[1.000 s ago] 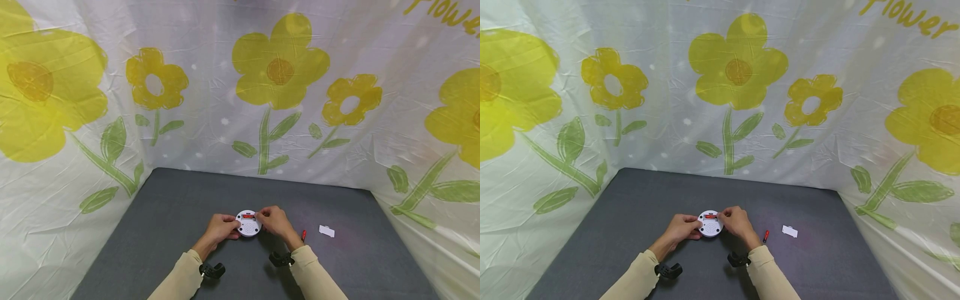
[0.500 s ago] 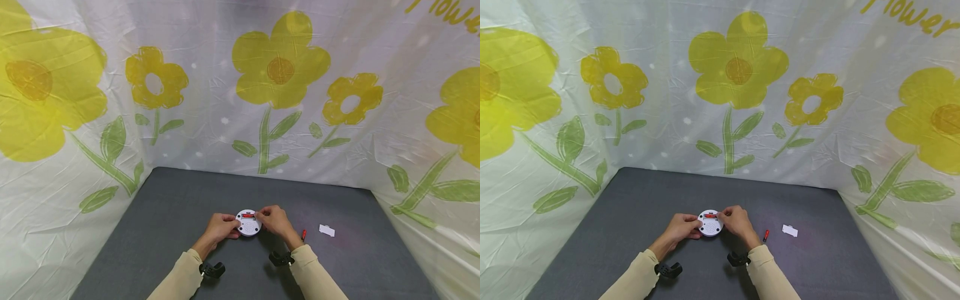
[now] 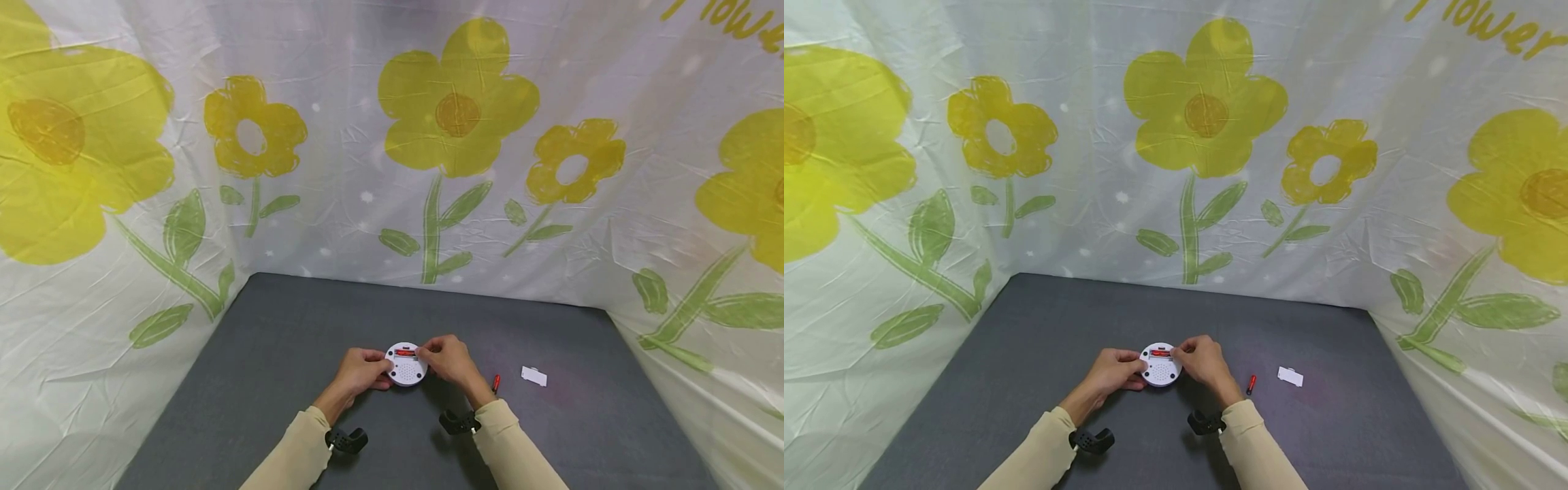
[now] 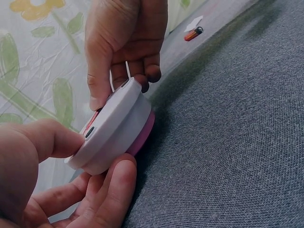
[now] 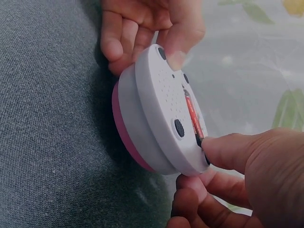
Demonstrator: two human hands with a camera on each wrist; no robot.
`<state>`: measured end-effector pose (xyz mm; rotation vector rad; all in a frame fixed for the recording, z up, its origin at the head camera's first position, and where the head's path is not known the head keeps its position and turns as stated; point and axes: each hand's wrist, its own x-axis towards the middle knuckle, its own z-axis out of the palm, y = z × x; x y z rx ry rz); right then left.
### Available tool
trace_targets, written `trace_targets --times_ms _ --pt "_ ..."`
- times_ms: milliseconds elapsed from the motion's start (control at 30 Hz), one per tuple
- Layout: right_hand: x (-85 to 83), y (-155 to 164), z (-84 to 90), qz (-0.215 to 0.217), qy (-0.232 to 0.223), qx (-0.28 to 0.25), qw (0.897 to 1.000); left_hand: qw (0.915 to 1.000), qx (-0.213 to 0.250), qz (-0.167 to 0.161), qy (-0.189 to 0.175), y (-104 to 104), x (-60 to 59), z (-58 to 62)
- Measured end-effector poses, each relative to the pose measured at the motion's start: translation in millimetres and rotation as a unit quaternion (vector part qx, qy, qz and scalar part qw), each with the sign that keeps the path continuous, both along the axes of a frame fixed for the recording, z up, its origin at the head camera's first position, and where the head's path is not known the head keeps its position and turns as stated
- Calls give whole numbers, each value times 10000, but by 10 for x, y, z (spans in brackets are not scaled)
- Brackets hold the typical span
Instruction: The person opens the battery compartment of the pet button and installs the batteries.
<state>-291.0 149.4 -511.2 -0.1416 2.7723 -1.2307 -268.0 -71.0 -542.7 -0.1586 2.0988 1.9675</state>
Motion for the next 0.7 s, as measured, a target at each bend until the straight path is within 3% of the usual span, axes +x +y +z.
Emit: trace_targets --times_ms 400,700 --pt "0 -13 33 -111 19 154 9998 10000 -84 -15 -22 -4 -4 -9" --pt "-1 -34 32 -136 284 370 9988 10000 -26 -1 -11 12 1 -17"
